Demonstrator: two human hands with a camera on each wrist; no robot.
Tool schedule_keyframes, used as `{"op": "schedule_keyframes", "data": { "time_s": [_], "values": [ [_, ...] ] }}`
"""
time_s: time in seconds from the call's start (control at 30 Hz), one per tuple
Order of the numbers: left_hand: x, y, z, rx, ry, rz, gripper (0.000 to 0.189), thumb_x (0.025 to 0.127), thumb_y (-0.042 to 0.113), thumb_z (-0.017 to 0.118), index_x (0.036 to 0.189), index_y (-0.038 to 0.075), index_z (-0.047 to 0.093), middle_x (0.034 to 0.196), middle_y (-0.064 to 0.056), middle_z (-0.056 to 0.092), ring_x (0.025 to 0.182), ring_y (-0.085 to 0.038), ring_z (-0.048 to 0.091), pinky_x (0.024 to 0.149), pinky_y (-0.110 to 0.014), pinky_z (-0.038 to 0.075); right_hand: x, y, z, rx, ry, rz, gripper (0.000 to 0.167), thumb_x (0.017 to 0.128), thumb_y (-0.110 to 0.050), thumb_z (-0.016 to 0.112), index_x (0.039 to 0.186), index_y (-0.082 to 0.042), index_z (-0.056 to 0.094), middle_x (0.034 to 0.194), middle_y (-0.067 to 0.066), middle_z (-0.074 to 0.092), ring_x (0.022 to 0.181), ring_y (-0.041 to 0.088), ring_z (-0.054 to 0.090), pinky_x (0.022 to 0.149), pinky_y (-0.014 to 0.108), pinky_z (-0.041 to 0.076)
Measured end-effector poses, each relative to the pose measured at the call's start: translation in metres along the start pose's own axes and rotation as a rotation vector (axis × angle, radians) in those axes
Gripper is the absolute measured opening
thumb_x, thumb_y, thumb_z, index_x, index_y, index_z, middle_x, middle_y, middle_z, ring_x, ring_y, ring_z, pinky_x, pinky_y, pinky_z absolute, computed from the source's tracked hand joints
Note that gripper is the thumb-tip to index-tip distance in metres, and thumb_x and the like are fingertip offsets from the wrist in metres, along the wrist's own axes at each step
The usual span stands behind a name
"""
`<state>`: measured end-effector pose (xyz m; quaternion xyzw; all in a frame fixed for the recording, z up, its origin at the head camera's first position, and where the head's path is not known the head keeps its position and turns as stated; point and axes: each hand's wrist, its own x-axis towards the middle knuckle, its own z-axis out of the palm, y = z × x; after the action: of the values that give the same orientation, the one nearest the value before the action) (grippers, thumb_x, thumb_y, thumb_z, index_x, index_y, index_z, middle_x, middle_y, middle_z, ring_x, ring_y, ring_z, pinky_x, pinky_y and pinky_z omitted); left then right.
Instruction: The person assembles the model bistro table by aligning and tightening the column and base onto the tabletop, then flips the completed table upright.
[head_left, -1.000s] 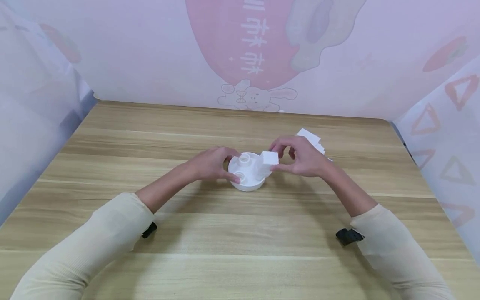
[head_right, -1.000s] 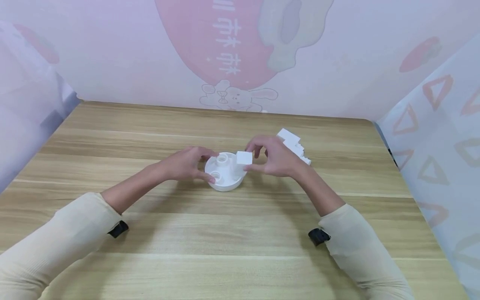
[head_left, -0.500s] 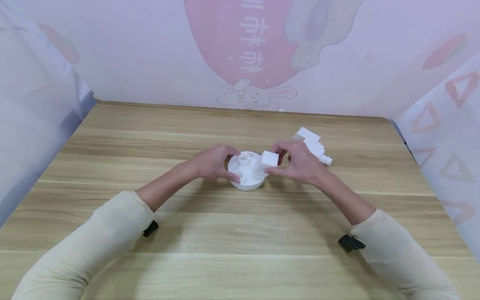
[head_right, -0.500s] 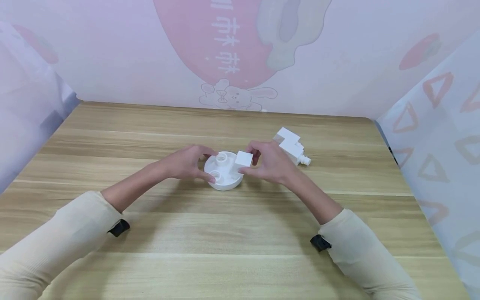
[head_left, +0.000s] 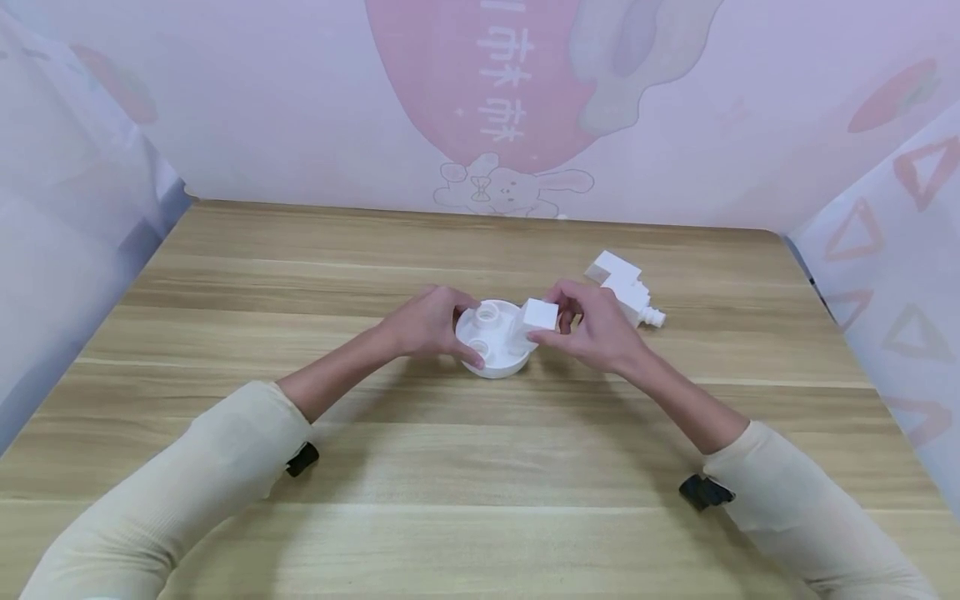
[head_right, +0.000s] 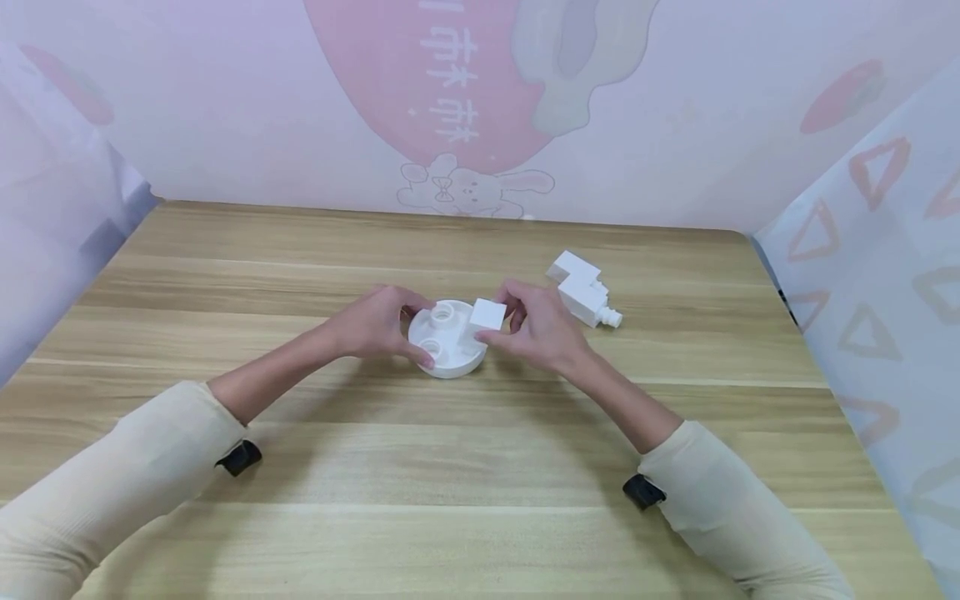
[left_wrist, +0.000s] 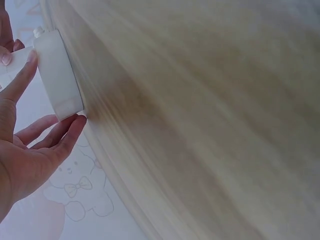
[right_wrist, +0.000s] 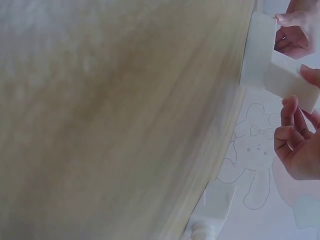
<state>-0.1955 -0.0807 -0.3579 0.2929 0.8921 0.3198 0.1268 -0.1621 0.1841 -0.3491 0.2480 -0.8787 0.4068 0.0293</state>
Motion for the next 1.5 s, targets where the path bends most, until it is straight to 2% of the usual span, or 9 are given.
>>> {"op": "schedule_keyframes", "data": {
  "time_s": [0.37,0.63,0.87,1.03,1.13,1.23,1.37,1.43,1.5],
  "values": [
    [-0.004,0.002,0.000,-0.003,0.014,0.009,0.047,0.063,0.027,0.101,0.095,0.003,0.075,0.079,-0.004,0.069,0.071,-0.013,0.052,0.063,-0.026,0.041,-0.004,-0.003,0.005,-0.008,0.047,-0.016,0.032,0.077,-0.011,0.092,0.092,-0.001,0.066,0.068,0.003,0.060,0.065,0.019,0.056,0.062,0.020,0.042],
    [-0.005,0.003,0.000,0.010,0.013,-0.004,0.049,0.064,0.028,0.101,0.098,0.003,0.076,0.080,-0.005,0.070,0.071,-0.013,0.052,0.063,-0.026,0.041,-0.005,-0.002,0.007,-0.031,0.074,-0.022,0.031,0.076,-0.012,0.092,0.091,-0.002,0.066,0.067,0.002,0.057,0.065,0.018,0.053,0.063,0.022,0.039],
    [-0.001,0.005,-0.003,0.054,-0.038,-0.012,0.045,0.067,0.028,0.099,0.093,0.003,0.072,0.081,-0.005,0.067,0.073,-0.014,0.049,0.064,-0.026,0.040,-0.001,-0.005,0.001,-0.065,0.031,0.008,0.034,0.076,-0.016,0.093,0.092,-0.003,0.067,0.068,0.003,0.059,0.060,0.016,0.050,0.059,0.024,0.040],
    [-0.003,0.005,-0.003,0.060,-0.066,0.000,0.047,0.071,0.028,0.098,0.100,0.002,0.072,0.085,-0.005,0.067,0.075,-0.015,0.050,0.066,-0.026,0.041,0.001,-0.007,0.001,-0.055,-0.012,0.060,0.036,0.076,-0.018,0.093,0.095,-0.004,0.066,0.072,0.004,0.059,0.059,0.016,0.051,0.057,0.025,0.041],
    [-0.006,0.006,-0.003,0.069,-0.069,-0.021,0.056,0.072,0.030,0.097,0.111,0.000,0.071,0.093,-0.007,0.070,0.081,-0.018,0.054,0.072,-0.029,0.046,0.000,-0.007,-0.001,-0.040,-0.046,0.070,0.041,0.075,-0.019,0.094,0.101,-0.004,0.067,0.080,0.007,0.064,0.060,0.015,0.054,0.061,0.026,0.043],
    [-0.008,0.009,-0.004,0.082,-0.049,-0.033,0.069,0.075,0.033,0.095,0.126,-0.003,0.067,0.113,-0.012,0.072,0.098,-0.023,0.062,0.087,-0.035,0.052,-0.002,-0.005,-0.005,-0.012,-0.090,0.059,0.048,0.073,-0.018,0.095,0.110,-0.004,0.068,0.094,0.010,0.068,0.060,0.015,0.059,0.065,0.028,0.046],
    [-0.007,0.016,-0.005,0.072,0.016,0.018,0.077,0.081,0.034,0.091,0.139,-0.006,0.058,0.137,-0.019,0.064,0.129,-0.033,0.058,0.110,-0.046,0.045,-0.005,0.001,-0.016,0.013,-0.143,0.046,0.056,0.073,-0.012,0.095,0.120,-0.003,0.068,0.103,0.015,0.071,0.062,0.016,0.064,0.065,0.030,0.049],
    [-0.005,0.021,-0.005,0.048,0.044,0.057,0.074,0.083,0.031,0.089,0.139,-0.006,0.058,0.140,-0.020,0.063,0.134,-0.035,0.055,0.114,-0.047,0.042,-0.005,0.004,-0.021,0.014,-0.149,0.061,0.058,0.074,-0.009,0.094,0.123,0.000,0.066,0.103,0.018,0.071,0.064,0.018,0.064,0.065,0.030,0.051],
    [-0.002,0.025,-0.005,0.001,0.061,0.088,0.069,0.085,0.028,0.089,0.138,-0.005,0.059,0.138,-0.019,0.064,0.131,-0.034,0.058,0.112,-0.046,0.044,-0.005,0.008,-0.027,0.012,-0.140,0.090,0.057,0.076,-0.007,0.093,0.125,0.002,0.065,0.103,0.020,0.071,0.065,0.019,0.064,0.066,0.028,0.052]
  ]
}}
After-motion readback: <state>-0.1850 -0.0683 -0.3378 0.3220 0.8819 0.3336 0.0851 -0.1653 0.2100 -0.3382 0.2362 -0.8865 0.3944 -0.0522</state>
